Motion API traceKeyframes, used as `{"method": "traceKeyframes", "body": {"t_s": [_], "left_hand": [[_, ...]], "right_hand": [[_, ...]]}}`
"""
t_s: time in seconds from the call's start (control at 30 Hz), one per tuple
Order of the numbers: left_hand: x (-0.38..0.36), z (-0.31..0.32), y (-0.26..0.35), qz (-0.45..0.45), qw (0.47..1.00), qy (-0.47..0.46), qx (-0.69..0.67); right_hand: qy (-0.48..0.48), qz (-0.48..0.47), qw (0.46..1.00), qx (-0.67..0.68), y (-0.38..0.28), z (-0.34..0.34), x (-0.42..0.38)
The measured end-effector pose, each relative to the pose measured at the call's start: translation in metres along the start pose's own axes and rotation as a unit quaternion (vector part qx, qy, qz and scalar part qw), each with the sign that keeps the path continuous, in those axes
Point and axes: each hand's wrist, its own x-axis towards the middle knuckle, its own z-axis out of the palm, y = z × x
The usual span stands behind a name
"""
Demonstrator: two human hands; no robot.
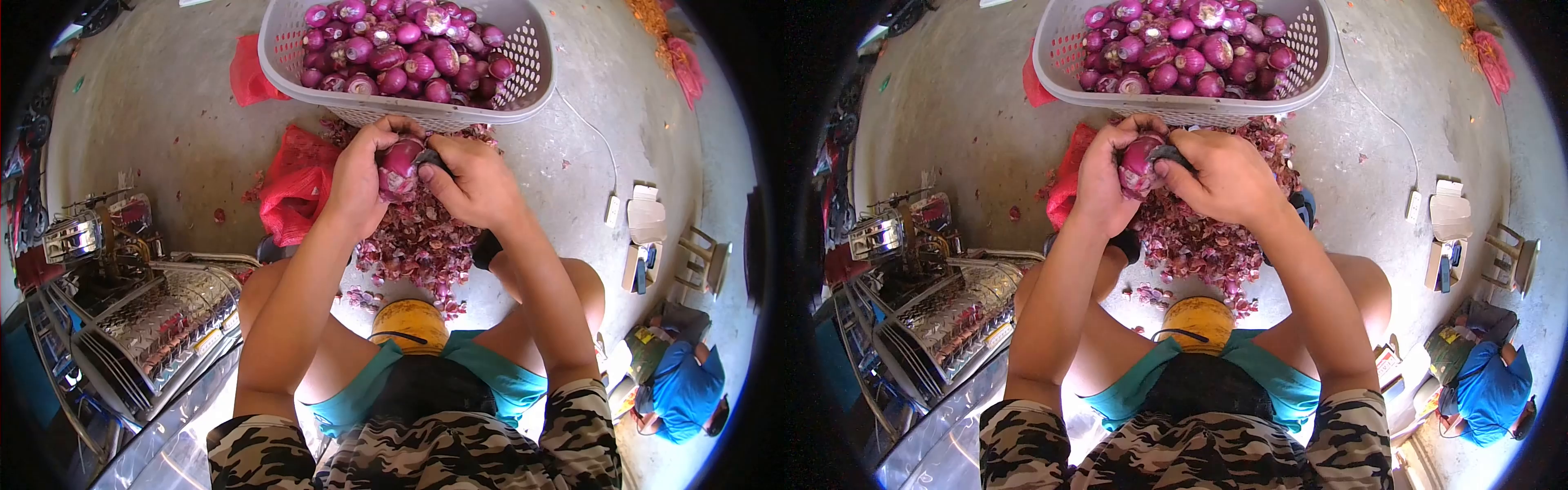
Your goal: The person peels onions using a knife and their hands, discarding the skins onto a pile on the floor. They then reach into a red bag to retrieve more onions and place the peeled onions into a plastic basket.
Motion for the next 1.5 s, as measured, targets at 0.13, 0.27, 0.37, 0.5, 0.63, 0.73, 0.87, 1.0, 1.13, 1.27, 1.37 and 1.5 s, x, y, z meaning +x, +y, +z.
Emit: {"method": "traceKeyframes", "body": {"t_s": [0.13,0.27,0.37,0.5,0.63,0.73,0.87,1.0,1.13,1.27,1.37,1.5], "left_hand": [[0.000,-0.001,-0.001,0.000,1.000,-0.026,-0.015],[0.000,0.002,0.000,-0.002,1.000,-0.012,-0.014],[0.002,-0.004,0.002,0.000,1.000,-0.020,-0.016],[0.004,-0.010,0.004,0.003,0.996,-0.058,-0.061],[0.005,-0.009,0.001,0.012,0.997,-0.028,-0.066],[0.000,-0.002,0.003,0.001,0.993,-0.020,-0.113],[-0.002,0.005,0.002,0.010,0.994,0.000,-0.110],[-0.001,0.003,-0.001,0.014,0.994,-0.006,-0.110],[0.001,0.002,-0.003,0.029,0.996,-0.001,-0.090],[0.001,0.002,-0.005,0.037,0.996,-0.008,-0.085],[0.001,0.002,-0.005,0.044,0.996,-0.004,-0.082],[0.002,0.001,-0.006,0.053,0.996,-0.010,-0.077]], "right_hand": [[0.002,-0.002,0.999,0.032,0.002,-0.002,-0.002],[0.069,-0.004,0.997,0.045,0.004,0.002,-0.005],[-0.034,0.170,0.962,0.212,-0.002,-0.006,-0.006],[0.026,0.084,0.940,0.329,0.002,0.000,-0.006],[-0.010,0.194,0.894,0.403,-0.008,-0.006,-0.007],[-0.025,0.158,0.936,0.314,-0.007,-0.002,-0.007],[0.015,0.073,0.984,0.163,-0.010,0.002,-0.004],[0.018,0.079,0.985,0.149,-0.008,0.007,-0.004],[0.028,0.089,0.986,0.141,-0.011,0.008,-0.002],[0.036,0.089,0.987,0.131,-0.012,0.009,-0.002],[0.028,0.099,0.987,0.127,-0.013,0.008,-0.001],[0.049,0.102,0.990,0.087,-0.013,0.011,-0.003]]}}
